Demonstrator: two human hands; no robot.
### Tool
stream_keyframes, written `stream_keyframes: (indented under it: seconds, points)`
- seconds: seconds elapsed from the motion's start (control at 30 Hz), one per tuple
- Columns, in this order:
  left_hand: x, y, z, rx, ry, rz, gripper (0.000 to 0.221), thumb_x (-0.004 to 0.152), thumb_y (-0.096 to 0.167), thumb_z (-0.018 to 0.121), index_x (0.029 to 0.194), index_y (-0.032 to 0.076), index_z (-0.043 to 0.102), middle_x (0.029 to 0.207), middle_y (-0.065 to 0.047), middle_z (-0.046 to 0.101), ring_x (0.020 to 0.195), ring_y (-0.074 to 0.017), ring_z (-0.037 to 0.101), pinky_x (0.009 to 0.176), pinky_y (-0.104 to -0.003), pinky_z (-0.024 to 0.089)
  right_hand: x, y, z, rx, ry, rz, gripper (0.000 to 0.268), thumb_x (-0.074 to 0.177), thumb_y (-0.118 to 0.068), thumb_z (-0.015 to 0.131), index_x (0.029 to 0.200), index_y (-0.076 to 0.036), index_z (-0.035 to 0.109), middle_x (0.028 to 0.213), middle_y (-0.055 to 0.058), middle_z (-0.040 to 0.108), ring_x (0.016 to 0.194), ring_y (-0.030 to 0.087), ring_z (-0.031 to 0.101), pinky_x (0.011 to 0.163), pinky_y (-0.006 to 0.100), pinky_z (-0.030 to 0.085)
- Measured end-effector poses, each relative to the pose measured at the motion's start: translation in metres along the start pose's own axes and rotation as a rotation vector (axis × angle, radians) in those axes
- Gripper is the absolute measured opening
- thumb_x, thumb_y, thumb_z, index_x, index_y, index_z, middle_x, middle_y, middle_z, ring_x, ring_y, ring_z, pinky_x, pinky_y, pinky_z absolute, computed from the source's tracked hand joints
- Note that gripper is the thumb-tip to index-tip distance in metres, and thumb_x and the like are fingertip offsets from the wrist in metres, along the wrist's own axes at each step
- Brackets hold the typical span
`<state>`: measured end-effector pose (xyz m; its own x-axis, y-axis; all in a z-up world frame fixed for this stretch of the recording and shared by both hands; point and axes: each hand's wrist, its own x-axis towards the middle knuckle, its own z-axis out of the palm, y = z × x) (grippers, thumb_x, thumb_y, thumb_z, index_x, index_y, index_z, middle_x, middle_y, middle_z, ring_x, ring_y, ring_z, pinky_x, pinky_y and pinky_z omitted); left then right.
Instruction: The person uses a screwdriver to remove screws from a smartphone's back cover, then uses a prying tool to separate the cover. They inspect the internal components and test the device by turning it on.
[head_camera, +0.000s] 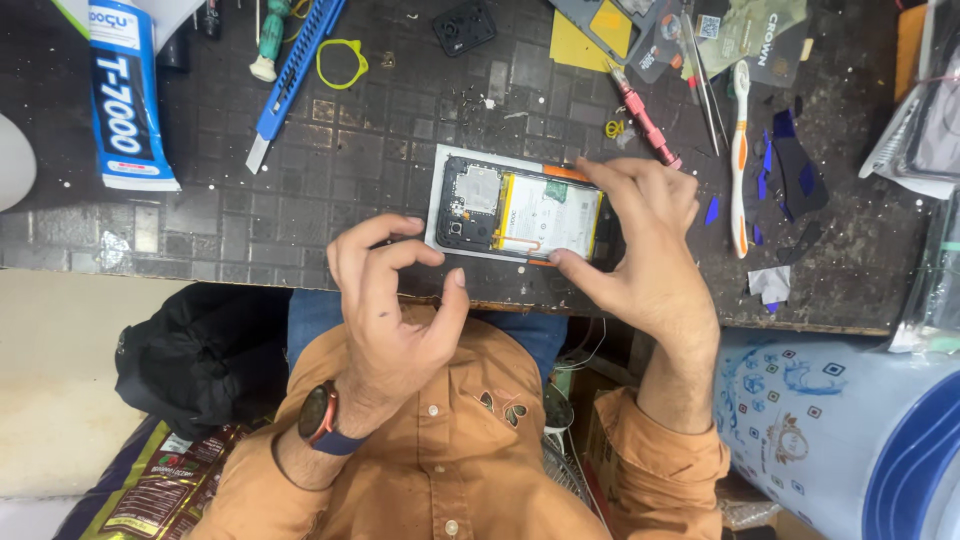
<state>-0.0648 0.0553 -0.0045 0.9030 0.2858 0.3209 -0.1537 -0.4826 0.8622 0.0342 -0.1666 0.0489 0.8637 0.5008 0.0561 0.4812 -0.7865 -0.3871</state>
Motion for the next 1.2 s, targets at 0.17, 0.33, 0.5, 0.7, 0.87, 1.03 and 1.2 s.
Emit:
stream_keyframes:
  seconds: [0.17, 0.33, 0.5, 0.7, 0.87, 1.03, 1.2]
  points:
    - [0.0, 0.001, 0.001, 0.009, -0.017, -0.025, 0.033, 0.084, 0.006, 0.078, 0.11, 0.009, 0.058, 0.13, -0.013, 0.054, 0.121, -0.0329, 0.049, 0.108, -0.046, 0.038, 0.006, 0.007, -0.004, 0.023, -0.106, -0.02, 0.089, 0.058, -0.039, 0.094, 0.135, -0.008, 0.061, 0.128, 0.013, 0.051, 0.121, 0.035, 0.04, 0.105, 0.049, 0.029]
    - [0.003, 0.004, 0.0, 0.014, -0.033, -0.051, 0.034, 0.084, 0.005, 0.076, 0.111, 0.009, 0.057, 0.132, -0.014, 0.053, 0.123, -0.0334, 0.047, 0.109, -0.047, 0.038, 0.012, 0.011, 0.003, 0.097, -0.111, -0.015, 0.088, 0.055, -0.031, 0.095, 0.129, -0.002, 0.057, 0.124, 0.015, 0.049, 0.118, 0.035, 0.042, 0.106, 0.047, 0.034]
    - [0.005, 0.005, 0.0, 0.041, -0.059, -0.059, 0.035, 0.083, 0.006, 0.077, 0.111, 0.008, 0.057, 0.134, -0.015, 0.049, 0.126, -0.0347, 0.044, 0.11, -0.048, 0.036, 0.021, 0.01, 0.004, 0.104, -0.168, 0.052, 0.084, 0.052, -0.027, 0.093, 0.121, 0.003, 0.054, 0.113, 0.017, 0.055, 0.108, 0.036, 0.05, 0.097, 0.044, 0.042]
    - [0.003, 0.006, 0.004, -0.032, -0.037, -0.09, 0.044, 0.085, 0.005, 0.076, 0.121, 0.008, 0.05, 0.136, -0.016, 0.046, 0.129, -0.0313, 0.044, 0.113, -0.046, 0.038, 0.021, 0.006, 0.001, 0.07, -0.093, 0.061, 0.083, 0.054, -0.027, 0.092, 0.12, 0.005, 0.054, 0.11, 0.021, 0.064, 0.105, 0.039, 0.062, 0.091, 0.045, 0.05]
    - [0.011, 0.014, 0.019, -0.471, 0.061, -0.137, 0.065, 0.094, 0.01, 0.074, 0.143, 0.008, 0.03, 0.148, -0.014, 0.034, 0.137, -0.026, 0.042, 0.117, -0.041, 0.039, 0.007, 0.003, -0.001, 0.149, 0.091, 0.11, 0.087, 0.056, -0.029, 0.095, 0.122, 0.004, 0.05, 0.11, 0.021, 0.064, 0.102, 0.036, 0.067, 0.089, 0.043, 0.055]
    - [0.029, 0.022, 0.038, -0.954, -0.103, -0.345, 0.05, 0.105, 0.017, 0.057, 0.146, 0.007, 0.031, 0.141, -0.011, 0.048, 0.129, -0.0182, 0.05, 0.114, -0.036, 0.042, -0.019, -0.04, 0.019, 0.293, 0.358, 0.314, 0.089, 0.065, -0.03, 0.099, 0.126, 0.004, 0.044, 0.107, 0.018, 0.065, 0.095, 0.027, 0.07, 0.084, 0.037, 0.057]
    - [0.044, 0.013, 0.05, -1.06, -0.143, -0.57, 0.035, 0.114, 0.026, 0.051, 0.136, -0.001, 0.053, 0.118, -0.004, 0.067, 0.105, -0.0098, 0.061, 0.095, -0.027, 0.052, -0.049, -0.064, 0.021, 0.743, 0.278, 0.275, 0.075, 0.072, -0.016, 0.09, 0.132, 0.003, 0.049, 0.104, 0.015, 0.066, 0.091, 0.021, 0.066, 0.083, 0.034, 0.054]
